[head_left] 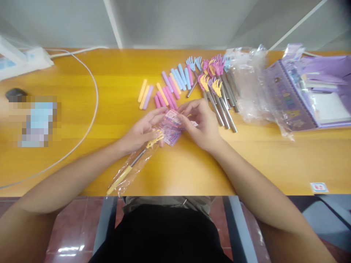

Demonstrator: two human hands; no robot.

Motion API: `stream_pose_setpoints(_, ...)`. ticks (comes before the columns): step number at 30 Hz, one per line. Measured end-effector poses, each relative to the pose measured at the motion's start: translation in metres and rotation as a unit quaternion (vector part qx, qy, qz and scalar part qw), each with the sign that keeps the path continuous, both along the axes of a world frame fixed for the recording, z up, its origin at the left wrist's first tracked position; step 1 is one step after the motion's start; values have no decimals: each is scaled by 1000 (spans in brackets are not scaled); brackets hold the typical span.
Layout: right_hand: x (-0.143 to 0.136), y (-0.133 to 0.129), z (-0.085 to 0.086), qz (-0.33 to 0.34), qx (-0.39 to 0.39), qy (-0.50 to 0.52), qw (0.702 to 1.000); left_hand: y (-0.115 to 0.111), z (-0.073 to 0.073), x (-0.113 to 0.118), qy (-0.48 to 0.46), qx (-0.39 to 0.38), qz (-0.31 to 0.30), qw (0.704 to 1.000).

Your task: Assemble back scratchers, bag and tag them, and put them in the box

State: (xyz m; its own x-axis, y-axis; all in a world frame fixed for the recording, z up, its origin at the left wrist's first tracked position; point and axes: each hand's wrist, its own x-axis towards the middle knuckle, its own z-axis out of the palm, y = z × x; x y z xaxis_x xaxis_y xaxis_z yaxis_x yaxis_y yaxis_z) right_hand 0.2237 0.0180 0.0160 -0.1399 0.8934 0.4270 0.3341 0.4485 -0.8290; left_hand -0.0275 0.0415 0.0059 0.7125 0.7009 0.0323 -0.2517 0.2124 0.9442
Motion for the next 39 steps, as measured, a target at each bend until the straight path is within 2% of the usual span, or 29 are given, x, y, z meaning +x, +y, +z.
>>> stream_pose_setpoints(5,1,0,2,17,-31,18,999,-1,2,1,2,-18,21,1000)
stream_pose_setpoints(10,1,3,-3,43,-79,82,993,0,-4,-1,-7,-4,21,1000)
stream_pose_setpoints(14,1,6,-7,47,-74,120,989,1,-6,-1,-8,1,21,1000)
stream_pose_setpoints(21,1,3,-1,25,-42,51,998,0,-3,1,0,-14,48,999)
stream_pose_setpoints(27,2,2,7,23,-17,6,1000,1,-4,-1,-1,-31,45,999)
stream_pose_setpoints(35,3,2,6,19,-95,95,991,1,-5,-1,2,3,50,999)
stream_pose_setpoints(39,10,6,7,28,-91,87,992,1,-4,0,8,20,66,998)
